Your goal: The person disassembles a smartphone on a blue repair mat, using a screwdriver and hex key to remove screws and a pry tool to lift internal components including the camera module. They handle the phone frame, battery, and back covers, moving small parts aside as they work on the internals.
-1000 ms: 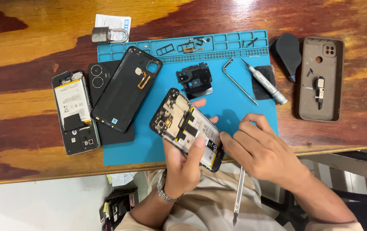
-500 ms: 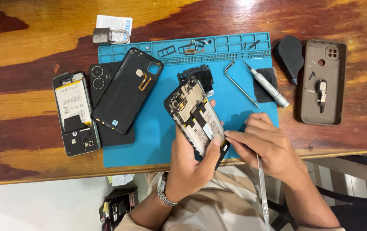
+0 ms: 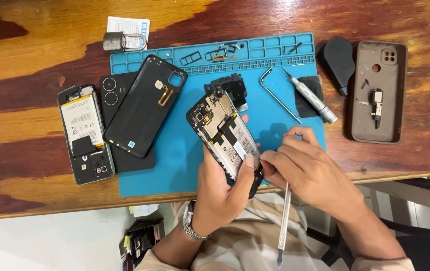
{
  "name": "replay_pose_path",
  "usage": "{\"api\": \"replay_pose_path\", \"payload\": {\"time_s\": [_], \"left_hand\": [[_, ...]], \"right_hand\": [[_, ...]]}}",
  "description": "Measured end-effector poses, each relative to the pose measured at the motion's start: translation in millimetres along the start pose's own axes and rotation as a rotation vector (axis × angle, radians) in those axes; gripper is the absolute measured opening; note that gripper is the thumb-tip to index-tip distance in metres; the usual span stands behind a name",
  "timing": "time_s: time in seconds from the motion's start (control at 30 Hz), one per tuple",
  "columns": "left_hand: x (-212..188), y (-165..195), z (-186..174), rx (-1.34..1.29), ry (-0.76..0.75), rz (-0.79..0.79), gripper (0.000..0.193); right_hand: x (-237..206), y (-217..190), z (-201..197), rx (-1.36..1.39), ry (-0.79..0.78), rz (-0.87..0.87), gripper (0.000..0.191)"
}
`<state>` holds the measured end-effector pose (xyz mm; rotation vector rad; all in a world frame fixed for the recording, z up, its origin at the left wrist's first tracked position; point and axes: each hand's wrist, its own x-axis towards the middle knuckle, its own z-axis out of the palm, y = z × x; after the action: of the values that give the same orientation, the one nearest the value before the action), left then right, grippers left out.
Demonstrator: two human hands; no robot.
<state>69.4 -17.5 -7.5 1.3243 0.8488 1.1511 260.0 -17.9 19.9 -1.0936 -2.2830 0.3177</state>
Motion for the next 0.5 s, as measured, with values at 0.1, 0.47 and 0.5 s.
{"api": "replay_pose_path", "payload": {"time_s": [0.1, 0.47, 0.5], "left_hand": [[1, 1, 0, 0.022, 0.012, 0.013, 0.062], [1, 4, 0, 0.058, 0.017, 0.016, 0.065], [1, 4, -1, 0.063, 0.017, 0.012, 0.065]], "right_hand": [[2, 0, -1, -0.032, -0.038, -0.019, 0.027], [-5, 3, 11, 0.032, 0.037, 0.041, 0.032], [-6, 3, 12, 0.032, 0.051, 0.043, 0.032]]}}
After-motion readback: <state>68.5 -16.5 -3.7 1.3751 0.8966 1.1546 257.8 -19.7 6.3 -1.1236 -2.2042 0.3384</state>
